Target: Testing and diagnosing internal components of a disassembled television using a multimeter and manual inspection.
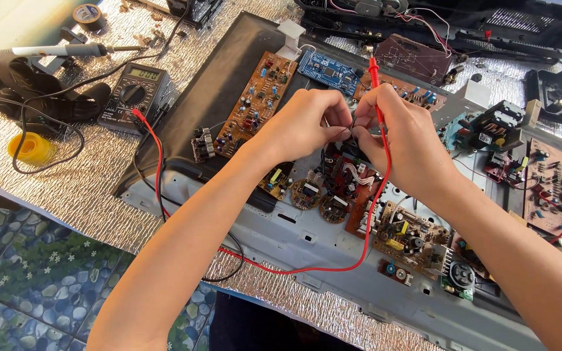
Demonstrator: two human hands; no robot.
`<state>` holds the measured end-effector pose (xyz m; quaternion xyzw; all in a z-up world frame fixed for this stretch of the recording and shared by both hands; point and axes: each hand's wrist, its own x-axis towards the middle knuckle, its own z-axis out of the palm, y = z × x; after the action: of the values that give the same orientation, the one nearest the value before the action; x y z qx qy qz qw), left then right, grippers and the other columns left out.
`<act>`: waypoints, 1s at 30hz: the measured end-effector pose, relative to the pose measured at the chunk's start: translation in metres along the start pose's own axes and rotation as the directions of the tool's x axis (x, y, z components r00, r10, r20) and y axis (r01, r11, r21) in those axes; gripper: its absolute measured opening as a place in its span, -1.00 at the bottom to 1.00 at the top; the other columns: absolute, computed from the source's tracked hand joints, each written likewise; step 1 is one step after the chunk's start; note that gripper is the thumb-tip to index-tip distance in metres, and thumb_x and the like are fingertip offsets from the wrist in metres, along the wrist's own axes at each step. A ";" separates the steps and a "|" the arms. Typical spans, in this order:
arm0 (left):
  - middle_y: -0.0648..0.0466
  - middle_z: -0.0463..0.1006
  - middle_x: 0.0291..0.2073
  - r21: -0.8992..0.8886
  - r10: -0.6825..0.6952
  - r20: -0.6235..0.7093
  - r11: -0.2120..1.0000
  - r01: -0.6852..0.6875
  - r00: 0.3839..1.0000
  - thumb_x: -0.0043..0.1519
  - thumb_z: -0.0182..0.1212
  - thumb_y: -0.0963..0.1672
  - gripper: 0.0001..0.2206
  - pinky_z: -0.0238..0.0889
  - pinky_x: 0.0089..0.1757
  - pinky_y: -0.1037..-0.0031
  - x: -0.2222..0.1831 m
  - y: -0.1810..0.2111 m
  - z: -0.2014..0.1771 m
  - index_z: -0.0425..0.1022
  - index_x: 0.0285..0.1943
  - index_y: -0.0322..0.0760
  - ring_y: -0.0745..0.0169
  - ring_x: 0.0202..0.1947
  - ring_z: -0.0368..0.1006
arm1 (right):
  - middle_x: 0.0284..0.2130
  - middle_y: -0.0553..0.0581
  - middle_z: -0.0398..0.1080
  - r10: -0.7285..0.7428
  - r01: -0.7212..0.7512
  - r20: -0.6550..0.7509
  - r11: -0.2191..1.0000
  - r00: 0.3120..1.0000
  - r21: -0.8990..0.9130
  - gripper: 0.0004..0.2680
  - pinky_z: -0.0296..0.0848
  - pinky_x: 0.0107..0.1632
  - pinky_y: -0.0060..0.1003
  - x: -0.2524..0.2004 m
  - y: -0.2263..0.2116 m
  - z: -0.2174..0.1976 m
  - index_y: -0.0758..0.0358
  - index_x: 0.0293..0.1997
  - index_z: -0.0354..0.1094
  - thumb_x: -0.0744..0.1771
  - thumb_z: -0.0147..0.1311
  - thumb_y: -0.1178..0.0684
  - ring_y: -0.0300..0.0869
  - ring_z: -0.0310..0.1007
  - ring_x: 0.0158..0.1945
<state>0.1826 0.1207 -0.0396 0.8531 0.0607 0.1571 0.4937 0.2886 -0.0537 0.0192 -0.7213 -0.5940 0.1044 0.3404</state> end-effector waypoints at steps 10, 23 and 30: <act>0.08 0.67 -0.52 -0.019 0.057 -0.035 0.998 -0.058 0.998 0.16 0.41 -0.20 -0.95 0.40 -0.37 0.53 -0.010 0.008 0.001 0.68 -0.29 -0.13 0.34 -0.53 0.57 | -0.31 0.39 0.42 -0.021 0.021 -0.015 1.000 1.000 0.013 -0.84 0.61 -0.38 0.01 0.002 -0.001 0.000 0.43 -0.01 0.29 0.34 0.11 0.36 0.11 0.54 -0.16; -0.04 0.62 -0.47 0.014 0.264 0.003 0.965 -0.264 0.965 0.16 0.39 -0.24 -0.96 0.36 -0.42 0.40 -0.014 0.008 -0.004 0.64 -0.29 -0.25 0.21 -0.60 0.46 | -0.36 0.38 0.40 -0.033 0.034 -0.026 0.999 0.999 0.025 -0.82 0.60 -0.36 0.01 0.001 0.000 -0.002 0.43 0.00 0.29 0.32 0.12 0.39 0.15 0.52 -0.18; 0.05 0.61 -0.45 0.036 0.246 0.028 0.968 -0.247 0.969 0.20 0.37 -0.22 -0.96 0.34 -0.40 0.44 -0.011 0.003 -0.004 0.61 -0.27 -0.21 0.26 -0.59 0.46 | -0.35 0.38 0.40 -0.020 0.020 -0.015 0.999 1.000 0.041 -0.80 0.60 -0.36 -0.01 0.001 0.002 -0.004 0.42 0.01 0.29 0.32 0.12 0.39 0.14 0.51 -0.17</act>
<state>0.1707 0.1190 -0.0374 0.8655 -0.0484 0.2060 0.4541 0.2924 -0.0544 0.0212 -0.7089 -0.5965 0.1082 0.3605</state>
